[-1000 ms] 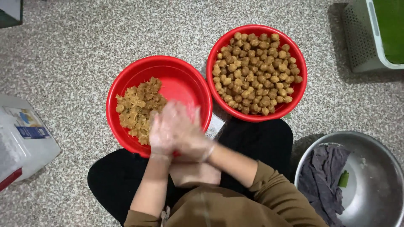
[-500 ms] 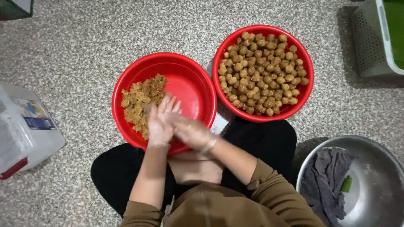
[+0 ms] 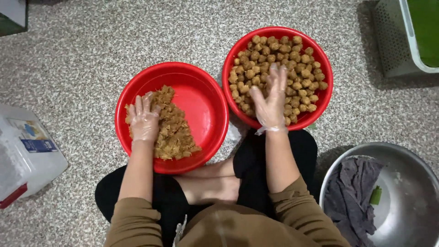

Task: Rolling a brown food mixture into small uniform balls and placing them in a separate container.

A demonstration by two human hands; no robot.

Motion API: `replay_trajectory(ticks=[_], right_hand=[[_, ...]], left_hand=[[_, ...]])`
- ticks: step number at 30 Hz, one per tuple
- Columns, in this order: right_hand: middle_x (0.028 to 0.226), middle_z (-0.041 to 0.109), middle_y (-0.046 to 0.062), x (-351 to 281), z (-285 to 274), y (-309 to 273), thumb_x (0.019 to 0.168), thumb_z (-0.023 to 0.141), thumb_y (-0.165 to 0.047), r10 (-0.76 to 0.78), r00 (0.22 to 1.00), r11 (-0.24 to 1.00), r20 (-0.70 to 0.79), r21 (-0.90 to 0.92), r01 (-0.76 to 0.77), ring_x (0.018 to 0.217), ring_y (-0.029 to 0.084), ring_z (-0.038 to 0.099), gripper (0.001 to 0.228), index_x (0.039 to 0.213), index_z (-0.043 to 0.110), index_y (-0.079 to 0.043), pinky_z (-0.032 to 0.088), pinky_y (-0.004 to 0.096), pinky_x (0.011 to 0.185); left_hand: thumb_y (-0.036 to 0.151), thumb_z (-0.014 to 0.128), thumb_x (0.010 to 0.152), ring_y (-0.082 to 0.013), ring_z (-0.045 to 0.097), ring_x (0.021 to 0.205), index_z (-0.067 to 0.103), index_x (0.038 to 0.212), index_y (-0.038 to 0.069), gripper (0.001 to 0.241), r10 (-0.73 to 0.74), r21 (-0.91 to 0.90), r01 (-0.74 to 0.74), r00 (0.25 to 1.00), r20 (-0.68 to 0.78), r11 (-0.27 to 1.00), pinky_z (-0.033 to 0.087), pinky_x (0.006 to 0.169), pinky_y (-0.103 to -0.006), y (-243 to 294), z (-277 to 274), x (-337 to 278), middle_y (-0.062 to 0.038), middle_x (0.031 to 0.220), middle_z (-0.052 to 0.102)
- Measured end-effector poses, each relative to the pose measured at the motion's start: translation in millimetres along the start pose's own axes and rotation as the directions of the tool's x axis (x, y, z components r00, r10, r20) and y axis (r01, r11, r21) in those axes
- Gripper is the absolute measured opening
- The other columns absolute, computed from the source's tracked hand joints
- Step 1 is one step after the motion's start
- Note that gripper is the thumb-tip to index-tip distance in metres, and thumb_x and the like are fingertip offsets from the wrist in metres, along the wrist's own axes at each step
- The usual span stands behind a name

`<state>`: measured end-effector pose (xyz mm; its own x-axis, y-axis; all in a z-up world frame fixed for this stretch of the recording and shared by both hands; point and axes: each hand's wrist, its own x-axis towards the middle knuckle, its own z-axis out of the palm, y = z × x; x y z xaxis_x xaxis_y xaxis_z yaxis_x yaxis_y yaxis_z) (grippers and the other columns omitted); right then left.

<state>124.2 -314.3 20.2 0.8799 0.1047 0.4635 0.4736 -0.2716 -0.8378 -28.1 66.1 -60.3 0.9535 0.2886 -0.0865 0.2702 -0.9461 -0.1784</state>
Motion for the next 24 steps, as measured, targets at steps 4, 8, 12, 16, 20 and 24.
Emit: replay_trajectory(ticks=[4, 8, 12, 16, 20, 24], right_hand=[[0.164, 0.010, 0.027, -3.4, 6.7, -8.9, 0.100, 0.071, -0.003, -0.021, 0.996, 0.995, 0.085, 0.099, 0.013, 0.149, 0.047, 0.031, 0.065, 0.154, 0.035, 0.003, 0.038, 0.055, 0.121], [0.146, 0.043, 0.023, -4.7, 27.4, -47.8, 0.099, 0.069, -0.004, -0.080, 0.990, 0.991, 0.113, 0.115, 0.067, 0.140, 0.041, 0.046, 0.048, 0.141, 0.048, 0.003, 0.044, 0.051, 0.115], [0.156, 0.034, 0.025, -21.9, 45.1, -55.0, 0.095, 0.075, -0.020, -0.015, 0.942, 0.998, 0.335, 0.064, -0.007, 0.138, 0.050, 0.044, 0.060, 0.146, 0.050, -0.004, 0.049, 0.054, 0.109], [0.159, 0.039, 0.018, -27.9, 40.6, -49.2, 0.096, 0.072, -0.036, 0.017, 0.911, 1.000, 0.413, -0.029, -0.005, 0.134, 0.042, 0.052, 0.057, 0.146, 0.056, -0.014, 0.050, 0.051, 0.108], [0.142, 0.059, 0.014, -33.7, 61.5, -31.0, 0.095, 0.074, -0.034, 0.006, 0.931, 1.000, 0.366, 0.022, -0.015, 0.120, 0.033, 0.065, 0.048, 0.136, 0.065, -0.010, 0.057, 0.040, 0.099], [0.153, 0.040, 0.019, -54.7, 89.9, -55.7, 0.092, 0.070, -0.017, 0.072, 0.857, 0.980, 0.511, 0.126, -0.157, 0.139, 0.034, 0.047, 0.061, 0.148, 0.048, -0.013, 0.018, 0.047, 0.119]], left_hand=[[0.036, 0.067, 0.101, -0.0355, 0.045, 0.144, 0.061, 0.144, 0.016, 0.047, -0.099, -0.354, 0.051, 0.988, -0.122, 0.934, 0.027, 0.122, -0.0529, -1.5, -25.7, 8.3, -0.013, 0.151, 0.055], [0.034, 0.057, 0.109, -0.0389, 0.066, 0.117, 0.058, 0.146, 0.014, 0.042, -0.089, -0.444, 0.028, 0.989, -0.117, 0.896, 0.052, 0.101, -0.0573, 18.0, -60.2, -15.5, -0.014, 0.132, 0.069], [0.023, 0.069, 0.093, -0.0351, 0.052, 0.140, 0.070, 0.131, 0.019, 0.038, 0.072, -0.164, -0.098, 0.986, -0.153, 0.982, 0.046, 0.110, -0.0495, 8.5, -35.3, -25.7, -0.013, 0.154, 0.054], [0.015, 0.060, 0.095, -0.0289, 0.055, 0.137, 0.069, 0.130, 0.025, 0.038, 0.142, 0.102, -0.127, 0.977, -0.158, 0.987, 0.047, 0.105, -0.0449, -6.5, -12.8, -26.8, -0.004, 0.150, 0.059], [0.042, 0.048, 0.105, -0.0112, 0.051, 0.047, 0.063, 0.128, 0.014, 0.039, -0.391, -0.772, 0.618, 0.753, 0.529, 0.147, 0.039, 0.036, -0.0259, 70.9, -148.8, -41.5, -0.004, 0.096, 0.075], [0.018, 0.059, 0.099, -0.0375, 0.054, 0.134, 0.068, 0.132, 0.020, 0.034, 0.136, -0.759, -0.356, 0.931, -0.339, 0.545, 0.047, 0.107, -0.0511, 105.2, -49.5, -73.6, -0.008, 0.144, 0.061]])
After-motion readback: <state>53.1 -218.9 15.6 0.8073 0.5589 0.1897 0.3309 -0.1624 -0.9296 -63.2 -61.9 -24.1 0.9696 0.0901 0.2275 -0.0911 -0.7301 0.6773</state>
